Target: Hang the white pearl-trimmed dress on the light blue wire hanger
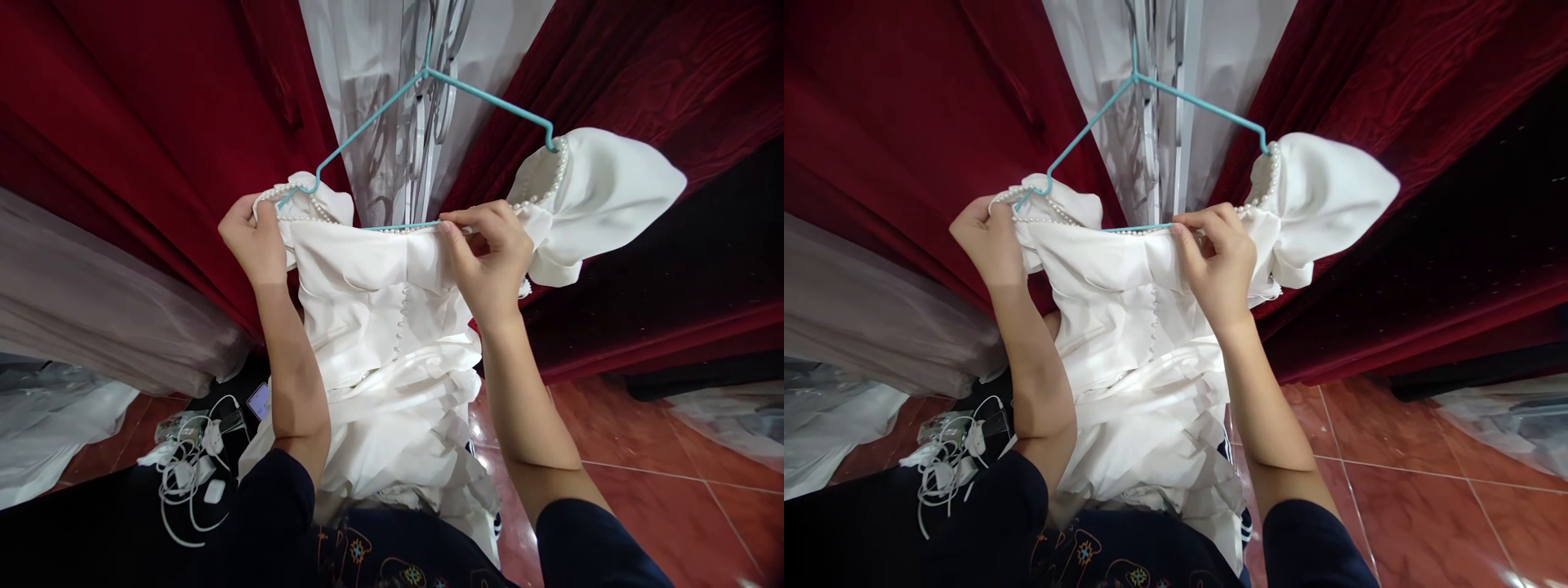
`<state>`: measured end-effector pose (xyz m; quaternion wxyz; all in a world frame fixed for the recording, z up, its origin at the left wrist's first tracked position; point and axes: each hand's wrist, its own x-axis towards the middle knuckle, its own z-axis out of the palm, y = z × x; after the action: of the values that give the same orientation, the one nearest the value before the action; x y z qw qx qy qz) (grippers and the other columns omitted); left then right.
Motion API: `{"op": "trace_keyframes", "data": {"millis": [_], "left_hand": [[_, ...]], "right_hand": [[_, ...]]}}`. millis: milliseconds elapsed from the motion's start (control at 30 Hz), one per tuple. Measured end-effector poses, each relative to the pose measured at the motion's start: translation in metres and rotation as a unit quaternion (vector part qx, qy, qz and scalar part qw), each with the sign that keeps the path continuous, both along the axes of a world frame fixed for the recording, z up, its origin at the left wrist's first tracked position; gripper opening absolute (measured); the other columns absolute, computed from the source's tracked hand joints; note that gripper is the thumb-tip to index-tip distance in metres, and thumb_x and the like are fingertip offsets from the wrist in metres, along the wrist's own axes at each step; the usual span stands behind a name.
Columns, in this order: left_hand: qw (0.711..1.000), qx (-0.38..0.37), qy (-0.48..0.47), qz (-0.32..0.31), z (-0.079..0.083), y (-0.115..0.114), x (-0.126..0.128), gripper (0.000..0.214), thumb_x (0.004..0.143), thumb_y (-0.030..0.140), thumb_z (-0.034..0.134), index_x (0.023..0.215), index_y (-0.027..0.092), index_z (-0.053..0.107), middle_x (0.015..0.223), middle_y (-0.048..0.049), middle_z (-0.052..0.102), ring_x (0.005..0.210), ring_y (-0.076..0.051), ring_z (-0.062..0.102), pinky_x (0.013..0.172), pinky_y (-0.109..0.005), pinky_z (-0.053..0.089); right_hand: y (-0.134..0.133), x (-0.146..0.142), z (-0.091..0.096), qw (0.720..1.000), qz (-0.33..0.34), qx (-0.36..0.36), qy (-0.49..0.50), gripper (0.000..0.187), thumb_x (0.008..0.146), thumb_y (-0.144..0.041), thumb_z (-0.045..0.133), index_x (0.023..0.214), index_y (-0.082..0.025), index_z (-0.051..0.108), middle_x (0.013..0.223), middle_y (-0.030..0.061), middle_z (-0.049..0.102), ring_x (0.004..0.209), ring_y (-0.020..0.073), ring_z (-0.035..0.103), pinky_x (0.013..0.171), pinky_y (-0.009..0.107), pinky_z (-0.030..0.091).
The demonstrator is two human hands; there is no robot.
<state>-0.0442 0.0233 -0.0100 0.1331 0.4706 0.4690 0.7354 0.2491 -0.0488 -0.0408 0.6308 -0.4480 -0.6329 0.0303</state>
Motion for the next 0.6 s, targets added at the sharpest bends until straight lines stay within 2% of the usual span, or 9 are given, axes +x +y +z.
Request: {"op": "trace_keyframes", "data": {"millis": [67,133,200,233,267,333,433,533,600], "left_hand": [[0.999,-0.007,0.031,-0.021,0.003,-0.004,-0.003,0.037,0.100,-0.003,0.066,0.069,0.017,0.062,0.061,0.0067,0.047,0.071,-0.010,0.050,0.071,-0.030,0.042],[0.998,-0.004,0.064,-0.024,0.007,-0.006,-0.006,0.046,0.099,0.000,0.070,0.062,0.016,0.048,0.060,0.0038,0.032,0.065,-0.008,0.040,0.064,-0.029,0.034],[0.997,-0.001,0.074,-0.019,0.009,-0.005,-0.011,0.054,0.099,-0.004,0.065,0.059,0.016,0.035,0.061,0.0020,0.021,0.061,-0.008,0.032,0.062,-0.029,0.028],[0.997,0.000,0.068,-0.022,0.009,-0.002,-0.015,0.054,0.099,-0.005,0.061,0.060,0.017,0.032,0.060,0.0020,0.021,0.061,-0.008,0.032,0.062,-0.029,0.028],[0.998,0.000,0.056,-0.027,0.008,0.001,-0.018,0.051,0.100,-0.006,0.057,0.061,0.017,0.035,0.059,0.0026,0.024,0.062,-0.009,0.035,0.064,-0.029,0.031],[0.999,-0.001,0.024,-0.028,0.001,0.008,-0.026,0.042,0.102,-0.005,0.053,0.066,0.018,0.050,0.059,0.0050,0.041,0.069,-0.010,0.047,0.070,-0.029,0.039],[0.999,0.023,-0.020,0.027,-0.022,0.007,-0.033,0.025,0.099,0.002,0.059,0.082,0.017,0.070,0.073,0.0075,0.065,0.081,-0.011,0.061,0.082,-0.028,0.049],[0.996,0.051,-0.039,0.069,-0.056,-0.019,-0.029,0.006,0.092,0.014,0.070,0.093,0.018,0.075,0.086,0.0048,0.075,0.087,-0.014,0.068,0.090,-0.030,0.055],[0.995,0.030,-0.034,0.089,-0.077,-0.042,-0.020,0.015,0.087,0.017,0.069,0.099,0.017,0.077,0.095,-0.0002,0.078,0.093,-0.018,0.074,0.091,-0.031,0.058]], "right_hand": [[0.001,0.001,0.002,1.000,-0.008,-0.008,-0.009,0.022,0.102,-0.040,0.070,0.098,-0.022,0.082,0.092,0.0031,0.069,0.075,0.0126,0.058,0.063,0.030,0.045],[0.002,0.001,0.002,1.000,-0.003,-0.010,-0.010,0.021,0.101,-0.039,0.071,0.097,-0.022,0.082,0.092,0.0031,0.070,0.072,0.0115,0.056,0.060,0.029,0.043],[0.002,0.001,0.002,1.000,0.008,-0.005,-0.001,0.019,0.100,-0.036,0.072,0.096,-0.021,0.082,0.092,0.0032,0.070,0.072,0.0110,0.055,0.059,0.028,0.042],[0.002,0.000,0.002,1.000,0.014,-0.002,0.003,0.017,0.100,-0.035,0.072,0.096,-0.021,0.082,0.092,0.0032,0.070,0.072,0.0109,0.055,0.059,0.028,0.042],[0.002,0.000,0.002,1.000,0.018,0.000,0.007,0.017,0.100,-0.033,0.072,0.096,-0.020,0.082,0.092,0.0031,0.070,0.072,0.0109,0.056,0.059,0.028,0.042],[0.002,-0.001,0.002,1.000,0.020,0.003,0.009,0.016,0.099,-0.032,0.072,0.096,-0.020,0.082,0.090,0.0028,0.070,0.073,0.0108,0.057,0.060,0.028,0.042],[0.003,-0.001,0.001,1.000,0.014,0.005,0.010,0.015,0.099,-0.031,0.073,0.095,-0.019,0.082,0.089,0.0022,0.069,0.073,0.0106,0.058,0.061,0.027,0.043],[0.005,-0.004,-0.001,1.000,0.010,-0.002,0.011,0.017,0.100,-0.035,0.072,0.096,-0.021,0.080,0.091,0.0021,0.069,0.078,0.0117,0.061,0.064,0.028,0.044],[0.006,-0.009,-0.004,1.000,0.021,-0.008,0.015,0.017,0.100,-0.038,0.072,0.097,-0.022,0.080,0.092,0.0020,0.069,0.080,0.0122,0.062,0.064,0.027,0.043]]}}
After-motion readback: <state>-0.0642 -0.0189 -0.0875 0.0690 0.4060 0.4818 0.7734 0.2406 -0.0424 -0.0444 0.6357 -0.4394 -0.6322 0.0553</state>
